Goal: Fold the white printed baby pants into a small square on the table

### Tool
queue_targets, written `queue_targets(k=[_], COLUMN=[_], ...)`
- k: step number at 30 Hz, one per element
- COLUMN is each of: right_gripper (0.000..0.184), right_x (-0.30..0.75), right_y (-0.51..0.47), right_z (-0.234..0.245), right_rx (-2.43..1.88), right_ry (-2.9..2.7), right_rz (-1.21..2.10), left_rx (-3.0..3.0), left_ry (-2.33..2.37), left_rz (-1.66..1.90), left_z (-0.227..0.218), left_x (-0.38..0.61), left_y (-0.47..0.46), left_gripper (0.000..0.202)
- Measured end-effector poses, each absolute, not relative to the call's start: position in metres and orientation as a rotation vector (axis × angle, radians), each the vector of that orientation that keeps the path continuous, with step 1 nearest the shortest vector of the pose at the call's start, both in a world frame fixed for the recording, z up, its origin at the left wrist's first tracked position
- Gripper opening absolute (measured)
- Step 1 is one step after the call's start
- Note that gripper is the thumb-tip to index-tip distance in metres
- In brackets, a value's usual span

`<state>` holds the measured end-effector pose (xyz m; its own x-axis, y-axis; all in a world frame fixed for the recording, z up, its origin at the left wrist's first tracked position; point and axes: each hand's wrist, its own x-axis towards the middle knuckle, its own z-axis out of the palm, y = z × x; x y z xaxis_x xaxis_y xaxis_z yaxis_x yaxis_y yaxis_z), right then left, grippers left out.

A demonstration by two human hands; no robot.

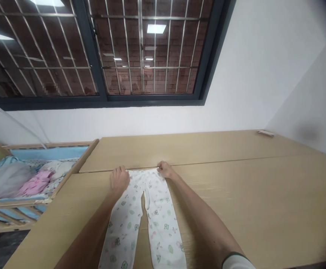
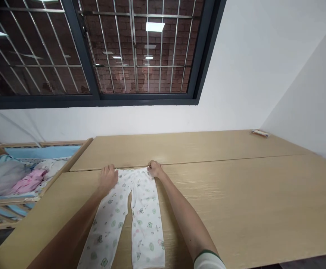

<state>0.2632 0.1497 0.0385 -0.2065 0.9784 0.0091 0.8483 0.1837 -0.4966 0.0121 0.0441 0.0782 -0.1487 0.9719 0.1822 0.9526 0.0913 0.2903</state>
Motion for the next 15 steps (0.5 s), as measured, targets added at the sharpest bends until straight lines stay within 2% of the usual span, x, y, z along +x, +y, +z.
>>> queue_targets(k=[5,9,12,15], right_gripper=[0.021,0.029,0.025,0.013], right_x=[0.271,0.270,0.267,0.265], right_y=[0.163,0.169,0.167,0.162], right_z=[0.052,0.057,0.059,0.060], right_rx=[-1.704,-1.680,-1.681,-1.692], right_ry=[-2.232,-2.275,-2.263,-2.207], right_rz=[0.760,0.844,0.846,0.832], left_rx=[2.226,2.248,2.209,2.205], left_ry=[1.850,1.511,1.520,1.535], left_rz=[0.372,0.109,0.019,-0.013], left_z=[0.090,0.081,0.076,0.072], left_x=[0.092,0.154,0.176,0.180], left_y=[-0.050,-0.121,-0.140,-0.141], left_gripper=[0.035,0.053,0.051,0.043])
